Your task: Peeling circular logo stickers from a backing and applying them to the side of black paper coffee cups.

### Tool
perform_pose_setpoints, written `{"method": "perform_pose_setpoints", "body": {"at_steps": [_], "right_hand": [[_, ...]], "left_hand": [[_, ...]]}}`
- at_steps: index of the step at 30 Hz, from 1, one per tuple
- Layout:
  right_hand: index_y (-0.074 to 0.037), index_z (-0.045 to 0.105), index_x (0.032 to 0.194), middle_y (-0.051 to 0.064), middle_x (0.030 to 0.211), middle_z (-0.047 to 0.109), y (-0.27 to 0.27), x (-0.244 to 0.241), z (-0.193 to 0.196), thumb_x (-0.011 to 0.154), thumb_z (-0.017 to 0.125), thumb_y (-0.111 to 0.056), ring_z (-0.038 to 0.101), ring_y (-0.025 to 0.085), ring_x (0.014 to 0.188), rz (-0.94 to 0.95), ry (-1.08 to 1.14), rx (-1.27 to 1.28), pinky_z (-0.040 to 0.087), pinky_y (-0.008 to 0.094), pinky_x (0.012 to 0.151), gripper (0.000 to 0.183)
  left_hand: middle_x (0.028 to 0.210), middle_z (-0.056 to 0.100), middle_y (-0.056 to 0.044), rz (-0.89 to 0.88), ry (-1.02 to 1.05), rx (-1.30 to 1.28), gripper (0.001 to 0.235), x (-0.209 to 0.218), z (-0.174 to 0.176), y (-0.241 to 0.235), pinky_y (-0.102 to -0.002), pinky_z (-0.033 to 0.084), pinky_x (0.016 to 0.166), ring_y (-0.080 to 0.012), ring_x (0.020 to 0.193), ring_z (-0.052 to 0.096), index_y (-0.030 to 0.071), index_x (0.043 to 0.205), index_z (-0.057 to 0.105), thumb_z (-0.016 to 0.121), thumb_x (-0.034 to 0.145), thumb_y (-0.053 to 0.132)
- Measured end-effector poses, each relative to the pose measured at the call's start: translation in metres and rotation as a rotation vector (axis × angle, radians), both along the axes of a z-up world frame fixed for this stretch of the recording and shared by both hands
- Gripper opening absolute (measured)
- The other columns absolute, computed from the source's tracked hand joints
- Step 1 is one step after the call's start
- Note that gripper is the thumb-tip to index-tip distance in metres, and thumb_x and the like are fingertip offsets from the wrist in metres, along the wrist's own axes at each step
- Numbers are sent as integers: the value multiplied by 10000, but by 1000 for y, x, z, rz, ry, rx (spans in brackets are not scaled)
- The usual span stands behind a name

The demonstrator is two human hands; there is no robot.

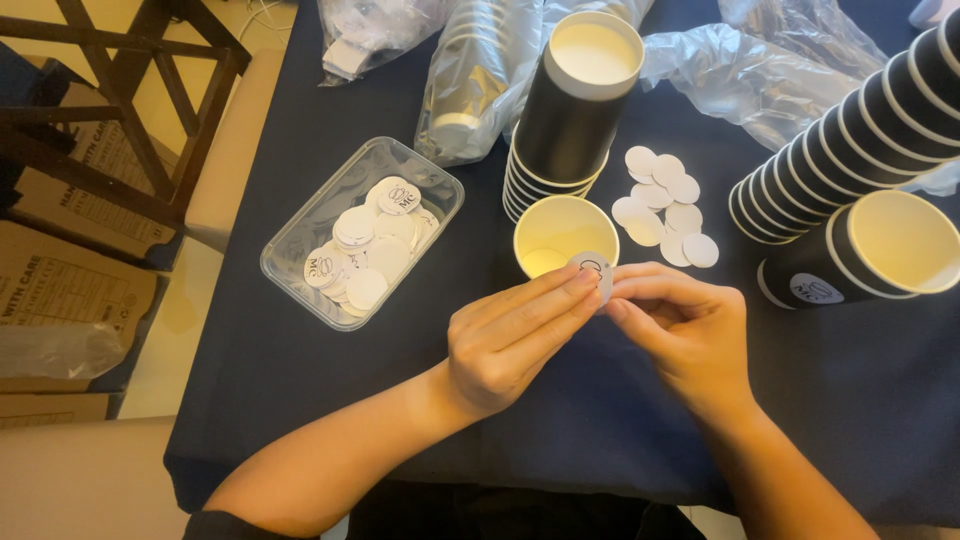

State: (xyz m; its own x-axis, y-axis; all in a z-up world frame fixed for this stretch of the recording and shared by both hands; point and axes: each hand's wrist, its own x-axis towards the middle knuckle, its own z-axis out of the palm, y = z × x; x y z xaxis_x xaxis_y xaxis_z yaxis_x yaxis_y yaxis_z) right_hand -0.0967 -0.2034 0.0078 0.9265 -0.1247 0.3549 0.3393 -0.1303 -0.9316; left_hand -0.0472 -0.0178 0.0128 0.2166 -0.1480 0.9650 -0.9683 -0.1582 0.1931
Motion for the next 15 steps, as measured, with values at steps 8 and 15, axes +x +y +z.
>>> {"method": "perform_pose_setpoints", "body": {"at_steps": [8,15], "right_hand": [[125,734,891,220,960,730,-1,2,-5,853,784,83,735,194,806,16,-14,12,661,324,726,76],[66,717,884,187,1181,576,-1,0,-5,907,758,7,676,204,975,-5,-93,-88,641,384,819,76]], "left_hand": [[1119,801,-176,-16,51,-13,172,-4,4,-1,-356,690,838,-313,977,814,-38,1109,790,751,941,-46],[1122,808,-107,-144,280,-58,261,-6,-6,-2,-333,681,853,-262,1019,806,18,1118,788,853,877,96]]}}
